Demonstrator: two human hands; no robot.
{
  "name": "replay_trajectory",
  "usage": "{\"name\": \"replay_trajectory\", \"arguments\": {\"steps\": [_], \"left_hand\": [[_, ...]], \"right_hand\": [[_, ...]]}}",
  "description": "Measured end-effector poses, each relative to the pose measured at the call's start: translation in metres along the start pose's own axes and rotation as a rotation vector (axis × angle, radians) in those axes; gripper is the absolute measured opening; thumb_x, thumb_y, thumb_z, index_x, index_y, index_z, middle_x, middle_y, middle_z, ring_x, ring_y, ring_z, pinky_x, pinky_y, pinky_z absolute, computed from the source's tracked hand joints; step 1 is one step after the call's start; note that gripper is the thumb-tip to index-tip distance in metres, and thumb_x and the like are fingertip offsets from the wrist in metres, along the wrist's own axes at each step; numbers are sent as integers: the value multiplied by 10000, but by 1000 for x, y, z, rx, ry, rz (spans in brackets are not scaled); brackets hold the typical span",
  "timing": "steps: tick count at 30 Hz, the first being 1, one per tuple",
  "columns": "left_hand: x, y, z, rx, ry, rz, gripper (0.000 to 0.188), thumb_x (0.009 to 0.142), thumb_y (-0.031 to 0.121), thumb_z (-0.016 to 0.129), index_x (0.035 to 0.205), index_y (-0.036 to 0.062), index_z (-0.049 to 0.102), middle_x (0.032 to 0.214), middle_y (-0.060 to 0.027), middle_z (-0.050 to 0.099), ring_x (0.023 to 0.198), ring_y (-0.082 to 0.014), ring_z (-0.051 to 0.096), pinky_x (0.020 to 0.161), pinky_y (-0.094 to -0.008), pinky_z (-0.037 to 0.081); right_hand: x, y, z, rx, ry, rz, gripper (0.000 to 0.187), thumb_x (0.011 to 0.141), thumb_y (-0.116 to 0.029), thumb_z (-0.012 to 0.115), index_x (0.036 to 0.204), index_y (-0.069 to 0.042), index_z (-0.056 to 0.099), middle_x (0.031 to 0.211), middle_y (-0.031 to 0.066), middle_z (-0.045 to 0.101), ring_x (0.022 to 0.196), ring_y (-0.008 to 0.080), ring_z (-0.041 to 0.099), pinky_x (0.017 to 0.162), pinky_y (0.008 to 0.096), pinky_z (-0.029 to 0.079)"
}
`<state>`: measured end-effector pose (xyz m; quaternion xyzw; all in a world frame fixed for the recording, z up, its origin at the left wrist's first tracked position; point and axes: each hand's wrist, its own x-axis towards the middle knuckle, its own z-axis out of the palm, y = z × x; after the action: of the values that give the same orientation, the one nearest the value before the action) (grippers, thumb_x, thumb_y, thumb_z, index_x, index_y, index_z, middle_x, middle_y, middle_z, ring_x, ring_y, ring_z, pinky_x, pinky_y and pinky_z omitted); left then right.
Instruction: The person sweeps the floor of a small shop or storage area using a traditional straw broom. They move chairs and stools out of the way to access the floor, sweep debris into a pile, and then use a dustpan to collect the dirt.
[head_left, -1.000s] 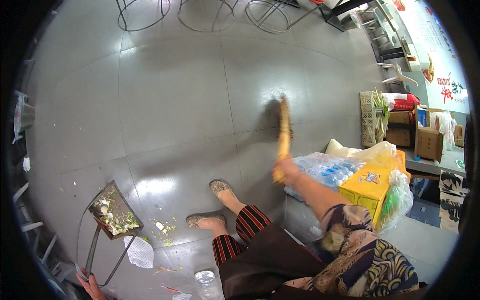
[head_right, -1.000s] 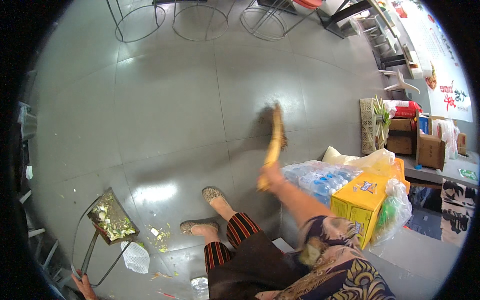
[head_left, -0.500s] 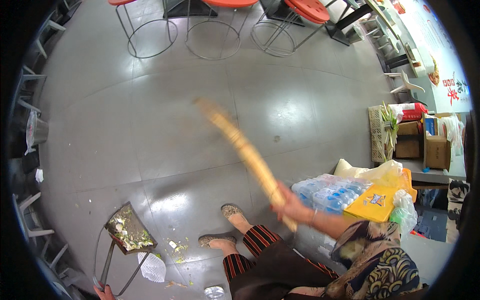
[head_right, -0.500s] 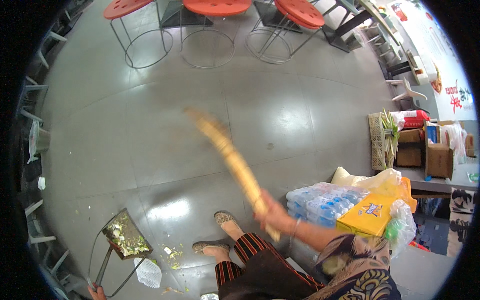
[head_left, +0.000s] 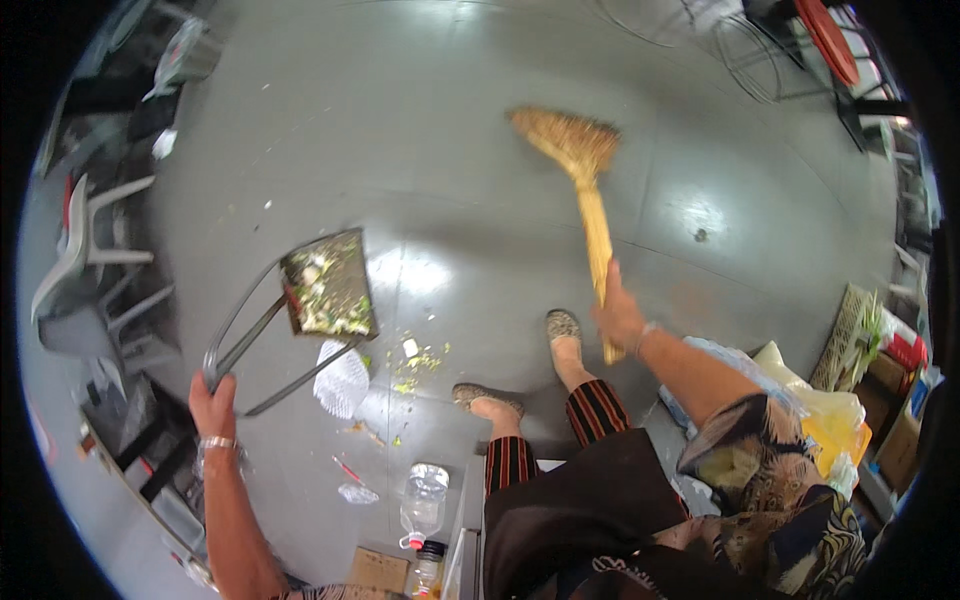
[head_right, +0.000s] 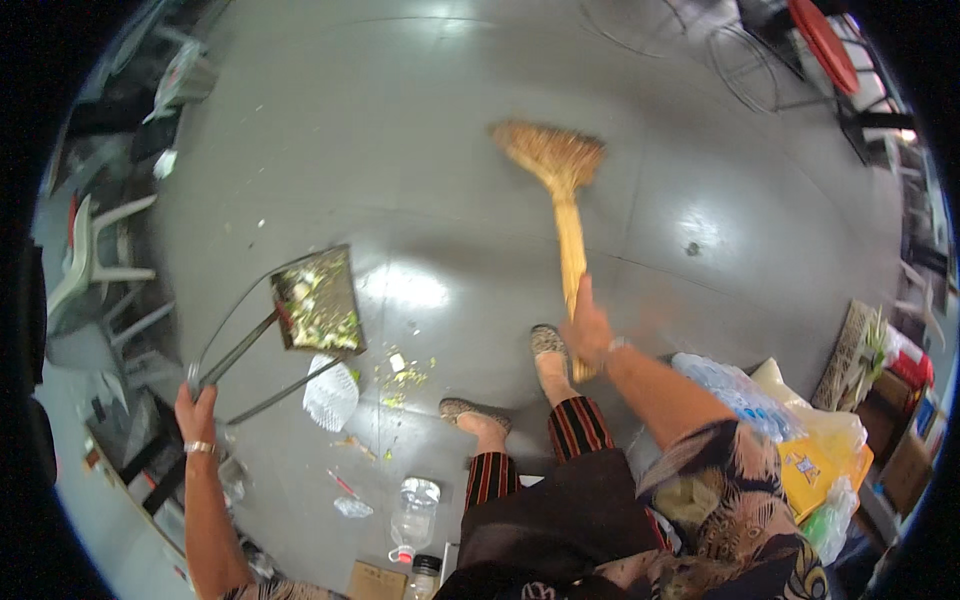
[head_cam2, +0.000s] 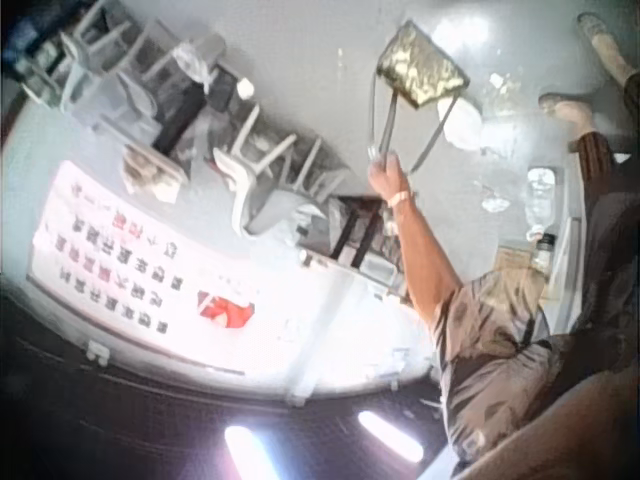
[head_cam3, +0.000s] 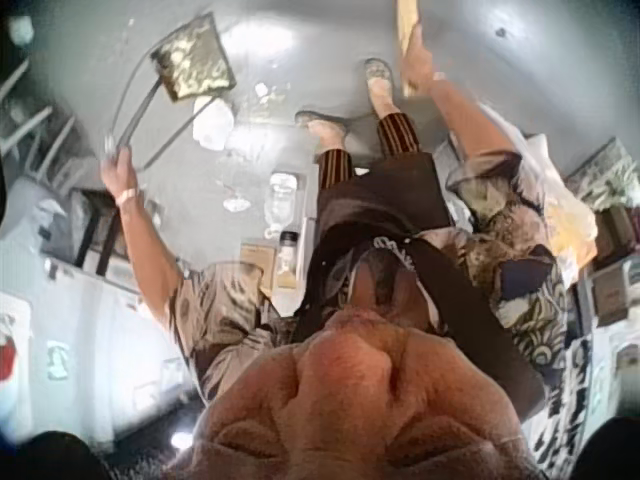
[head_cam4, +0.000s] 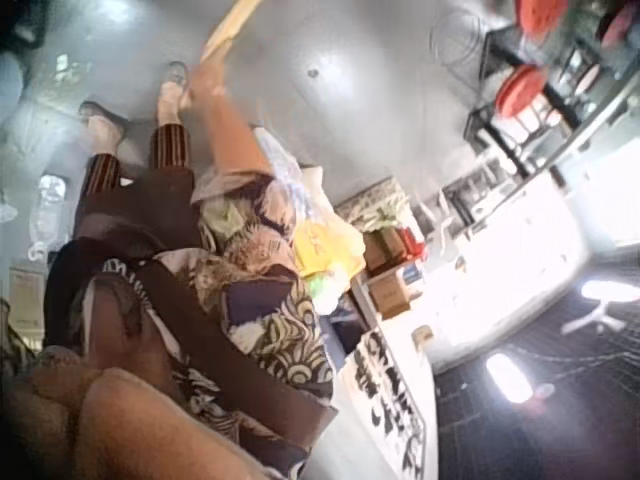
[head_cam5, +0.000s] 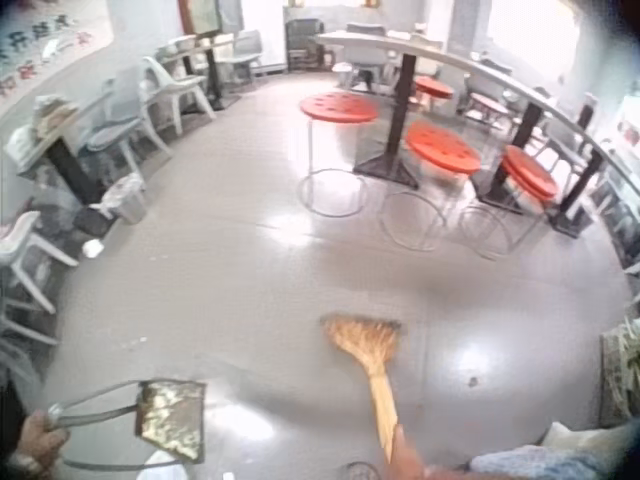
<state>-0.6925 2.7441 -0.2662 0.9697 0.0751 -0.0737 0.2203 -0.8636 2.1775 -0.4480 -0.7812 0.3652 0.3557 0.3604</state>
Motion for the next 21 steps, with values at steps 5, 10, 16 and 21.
{"name": "replay_trajectory", "arguments": {"steps": [5, 10, 16, 21], "left_hand": [[7, -26, -33, 161, 181, 48, 208, 754, 174, 610, 743, -20, 537, 606, -88, 421, 598, -132, 405, 546, -326, 370], [-7, -81, -109, -405, 229, -261, 120, 816, 133, 605, 828, 21, 643, 696, 42, 535, 610, -58, 463, 568, -244, 435], [-70, -122, -175, -582, 400, -483, 246, 828, 117, 587, 1012, -31, 651, 705, 33, 472, 605, -54, 429, 704, -263, 531], [-131, -158, -220, -638, 559, -566, 289, 832, 106, 584, 1066, -56, 635, 728, 26, 499, 607, -44, 434, 762, -282, 567]], "right_hand": [[-115, -39, 1, 175, -483, -225, 774, 844, -108, 530, 1481, -46, 94, 1040, 276, 610, 856, 387, 638, 811, 415, 507], [-112, -103, 37, -154, -277, -191, 792, 850, -143, 518, 1493, -39, 66, 1022, 264, 620, 933, 377, 623, 831, 405, 494], [-114, -119, 154, -348, -321, -114, 844, 840, -105, 540, 1515, -121, 33, 907, 173, 598, 666, 232, 624, 628, 372, 548], [-149, -130, 136, -187, -429, -189, 826, 842, -111, 510, 1507, -79, 22, 856, 165, 636, 554, 231, 612, 607, 370, 526]]}}
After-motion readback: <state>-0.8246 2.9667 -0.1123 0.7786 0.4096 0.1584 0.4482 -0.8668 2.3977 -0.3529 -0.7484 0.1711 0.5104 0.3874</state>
